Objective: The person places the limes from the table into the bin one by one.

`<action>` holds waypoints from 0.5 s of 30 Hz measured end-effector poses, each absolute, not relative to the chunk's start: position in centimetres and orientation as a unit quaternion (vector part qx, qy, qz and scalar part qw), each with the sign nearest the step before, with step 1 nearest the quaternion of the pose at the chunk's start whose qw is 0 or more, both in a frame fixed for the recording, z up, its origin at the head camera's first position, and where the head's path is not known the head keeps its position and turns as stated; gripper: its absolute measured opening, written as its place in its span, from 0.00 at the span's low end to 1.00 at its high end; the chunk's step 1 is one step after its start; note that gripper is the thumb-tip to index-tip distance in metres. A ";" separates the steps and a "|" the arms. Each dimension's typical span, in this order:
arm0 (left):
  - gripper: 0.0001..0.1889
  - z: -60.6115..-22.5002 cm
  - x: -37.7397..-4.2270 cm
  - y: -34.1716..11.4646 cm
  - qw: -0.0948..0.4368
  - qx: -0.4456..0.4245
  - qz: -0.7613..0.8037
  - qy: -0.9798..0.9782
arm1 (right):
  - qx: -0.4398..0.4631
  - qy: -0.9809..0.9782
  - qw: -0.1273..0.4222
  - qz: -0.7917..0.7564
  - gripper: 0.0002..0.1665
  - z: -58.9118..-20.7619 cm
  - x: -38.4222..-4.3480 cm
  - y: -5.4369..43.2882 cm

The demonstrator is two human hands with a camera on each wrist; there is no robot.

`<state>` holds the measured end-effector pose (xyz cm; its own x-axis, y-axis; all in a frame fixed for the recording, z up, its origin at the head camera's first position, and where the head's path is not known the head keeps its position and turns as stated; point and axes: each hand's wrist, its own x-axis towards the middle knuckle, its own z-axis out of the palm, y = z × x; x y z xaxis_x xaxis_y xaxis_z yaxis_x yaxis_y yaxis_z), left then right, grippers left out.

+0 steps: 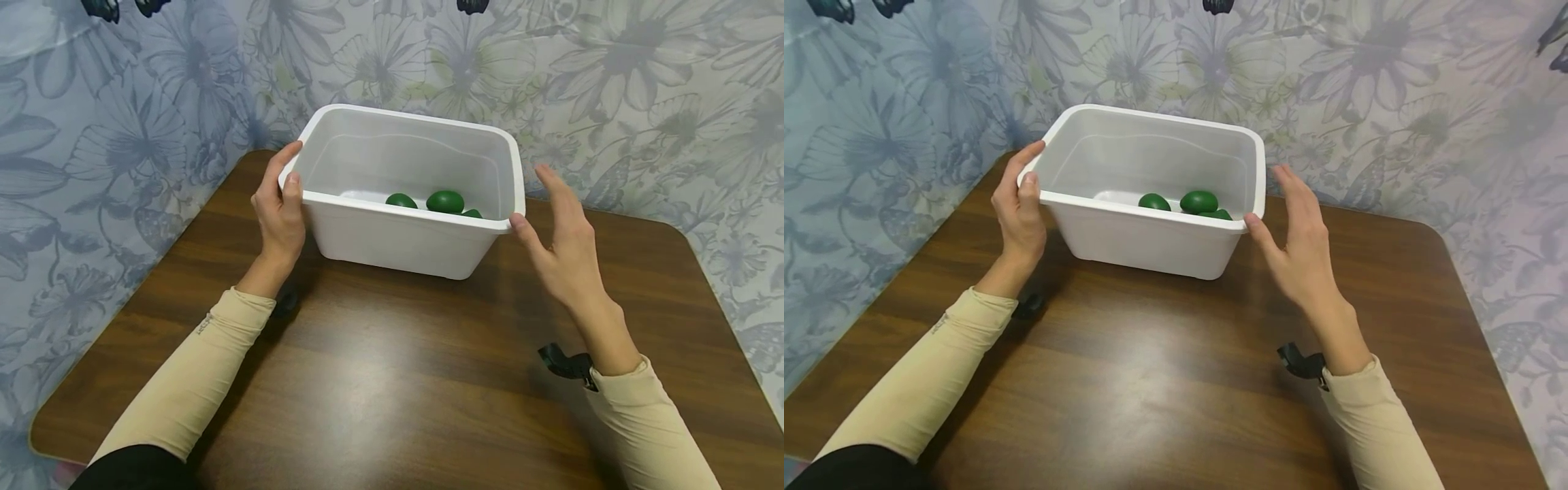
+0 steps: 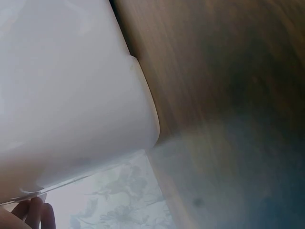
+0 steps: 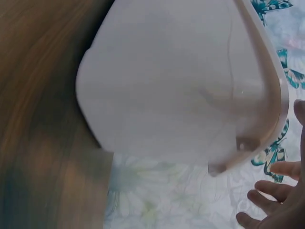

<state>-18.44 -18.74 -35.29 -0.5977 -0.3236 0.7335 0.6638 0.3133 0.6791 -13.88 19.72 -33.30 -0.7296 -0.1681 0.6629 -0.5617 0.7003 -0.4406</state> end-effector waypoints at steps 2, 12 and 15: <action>0.32 -35.3 -18.5 -18.8 0.431 -0.125 -0.572 -0.687 | 0.197 -0.880 0.289 0.320 0.44 -33.5 -13.7 20.3; 0.32 -35.4 -18.3 -19.8 0.406 -0.122 -0.577 -0.698 | 0.162 -0.927 0.226 0.251 0.47 -34.5 -13.2 23.2; 0.31 -36.0 -18.8 -21.0 0.383 -0.112 -0.561 -0.725 | 0.154 -0.938 0.207 0.232 0.48 -34.7 -13.1 24.2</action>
<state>-18.83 -21.00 -36.03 -0.6819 -0.2680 0.6806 0.5918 0.3448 0.7287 -13.13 24.22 -34.71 -0.8664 -0.1930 0.4606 -0.3854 0.8450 -0.3708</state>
